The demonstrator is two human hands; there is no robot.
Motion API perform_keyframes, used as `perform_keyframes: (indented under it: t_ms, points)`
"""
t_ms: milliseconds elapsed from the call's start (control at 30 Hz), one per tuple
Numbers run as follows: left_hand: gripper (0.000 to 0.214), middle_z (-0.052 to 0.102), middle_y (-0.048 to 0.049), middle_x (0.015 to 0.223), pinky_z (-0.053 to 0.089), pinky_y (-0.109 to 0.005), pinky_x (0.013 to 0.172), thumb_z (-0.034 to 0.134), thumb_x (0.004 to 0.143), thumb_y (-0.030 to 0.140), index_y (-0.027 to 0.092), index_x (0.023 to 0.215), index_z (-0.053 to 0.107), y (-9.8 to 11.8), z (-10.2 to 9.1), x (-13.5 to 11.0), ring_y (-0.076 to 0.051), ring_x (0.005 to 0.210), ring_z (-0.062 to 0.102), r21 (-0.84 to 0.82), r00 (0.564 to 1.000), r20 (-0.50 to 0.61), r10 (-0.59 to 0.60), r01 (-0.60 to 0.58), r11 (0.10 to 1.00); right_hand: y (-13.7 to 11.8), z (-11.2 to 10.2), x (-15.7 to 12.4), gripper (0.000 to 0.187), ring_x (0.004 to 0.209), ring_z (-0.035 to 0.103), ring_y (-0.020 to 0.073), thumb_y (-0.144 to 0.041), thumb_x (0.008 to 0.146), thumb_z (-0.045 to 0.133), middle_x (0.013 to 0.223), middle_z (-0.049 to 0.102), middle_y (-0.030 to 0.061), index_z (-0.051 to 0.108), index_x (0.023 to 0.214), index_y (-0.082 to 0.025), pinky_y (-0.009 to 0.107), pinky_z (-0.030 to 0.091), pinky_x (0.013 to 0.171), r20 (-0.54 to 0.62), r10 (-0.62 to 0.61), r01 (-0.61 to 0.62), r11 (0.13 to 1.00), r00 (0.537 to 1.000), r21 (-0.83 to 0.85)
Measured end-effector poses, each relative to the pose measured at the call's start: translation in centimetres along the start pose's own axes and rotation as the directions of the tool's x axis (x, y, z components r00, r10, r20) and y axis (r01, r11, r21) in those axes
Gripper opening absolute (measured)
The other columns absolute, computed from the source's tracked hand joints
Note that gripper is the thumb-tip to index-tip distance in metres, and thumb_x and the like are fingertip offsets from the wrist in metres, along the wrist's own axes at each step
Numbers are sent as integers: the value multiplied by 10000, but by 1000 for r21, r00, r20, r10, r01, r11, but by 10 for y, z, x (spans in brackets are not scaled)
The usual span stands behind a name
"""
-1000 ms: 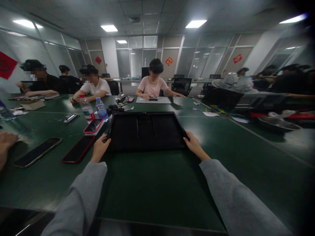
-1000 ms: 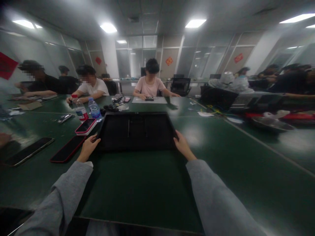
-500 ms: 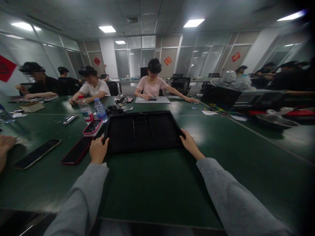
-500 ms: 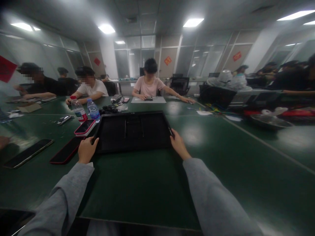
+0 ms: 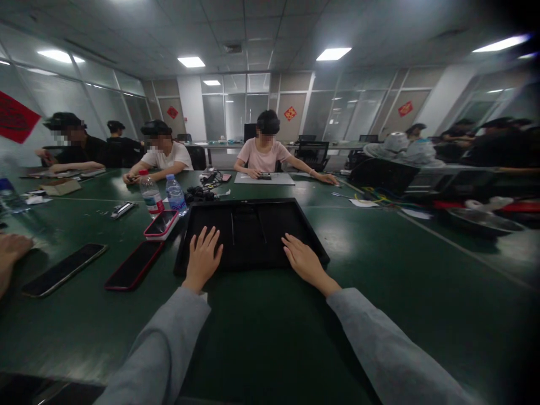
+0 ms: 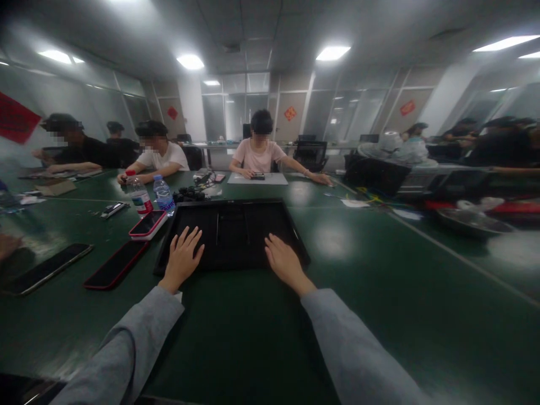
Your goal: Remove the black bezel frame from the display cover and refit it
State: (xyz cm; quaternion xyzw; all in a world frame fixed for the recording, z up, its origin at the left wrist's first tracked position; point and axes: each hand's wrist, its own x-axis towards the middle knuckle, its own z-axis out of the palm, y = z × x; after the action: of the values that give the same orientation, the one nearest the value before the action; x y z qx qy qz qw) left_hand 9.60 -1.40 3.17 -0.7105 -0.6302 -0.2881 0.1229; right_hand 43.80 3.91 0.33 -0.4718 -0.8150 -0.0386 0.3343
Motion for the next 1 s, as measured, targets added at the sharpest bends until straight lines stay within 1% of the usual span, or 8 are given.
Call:
perform_keyframes:
  t_ms: [133, 233, 400, 533, 633, 733, 900, 1000]
  points:
    - [485, 466, -72, 1526, 265, -518, 1178, 452, 959, 387, 269, 1421, 542, -11, 11, 3, -274, 1441, 374, -20, 987, 152, -60, 64, 998, 4, 2, -1, 442, 1339, 508, 275, -371, 1000, 364, 1469, 523, 63, 579, 1376, -279, 514, 479, 1048, 40, -11, 12, 1000, 999, -28]
    - [472, 460, -68, 1531, 282, -524, 1167, 469, 954, 390, 270, 1401, 557, -14, 15, 4, -279, 1435, 385, -31, 986, 159, -57, 63, 998, 7, 1, -3, 436, 1333, 515, 269, -357, 998, 372, 1466, 526, 54, 583, 1374, -291, 509, 484, 1040, 34, -5, 6, 1000, 999, -29]
    - [380, 585, -68, 1420, 300, -487, 1161, 436, 975, 340, 255, 1283, 643, -14, 9, 3, -264, 1349, 489, -72, 996, 82, -20, 26, 997, 3, 0, -2, 432, 1334, 511, 271, -341, 993, 373, 1457, 535, 72, 603, 1351, -263, 515, 467, 1057, 47, -5, 6, 1000, 999, -14]
    - [359, 635, -55, 1355, 240, -459, 1201, 418, 983, 329, 254, 1208, 687, -48, -5, 3, -252, 1392, 434, -56, 989, -89, -116, 111, 992, 8, -11, 0, 426, 1406, 416, 276, -297, 972, 391, 1493, 491, 79, 602, 1340, -248, 539, 374, 1133, -64, 5, -7, 1000, 998, -27]
    - [395, 655, -102, 1316, 380, -460, 1111, 479, 952, 387, 225, 1265, 656, -94, -10, 3, -278, 1298, 534, -180, 853, -143, -502, 477, 860, 33, -17, -1, 456, 1408, 392, 301, -313, 947, 415, 1490, 477, 122, 564, 1367, -215, 572, 324, 1149, -233, 138, -146, 989, 963, -19]
    - [422, 717, -127, 1181, 475, -407, 1000, 513, 930, 453, 179, 1195, 695, -129, -4, 2, -272, 1152, 639, -334, 706, 60, -705, 680, 653, 70, -13, -4, 518, 1291, 504, 340, -400, 871, 518, 1359, 571, 184, 575, 1328, -161, 590, 387, 1095, -270, 331, -306, 943, 904, 132]
    - [408, 707, -117, 1220, 438, -364, 1058, 640, 861, 401, 141, 1168, 703, -132, 17, 8, -248, 1191, 623, -583, 788, 146, -598, 557, 591, 105, 3, -7, 545, 1145, 620, 306, -438, 781, 601, 1241, 659, 136, 607, 1260, -178, 544, 456, 1057, -120, 495, -394, 796, 861, 459]
    - [370, 713, -118, 1205, 405, -383, 1099, 730, 790, 379, 149, 1081, 728, -125, 16, 13, -273, 1242, 591, -706, 747, 185, -639, 553, 443, 98, 3, -3, 554, 1197, 597, 299, -438, 738, 668, 1268, 656, 114, 629, 1231, -190, 532, 400, 1119, -92, 540, -413, 733, 837, 541]
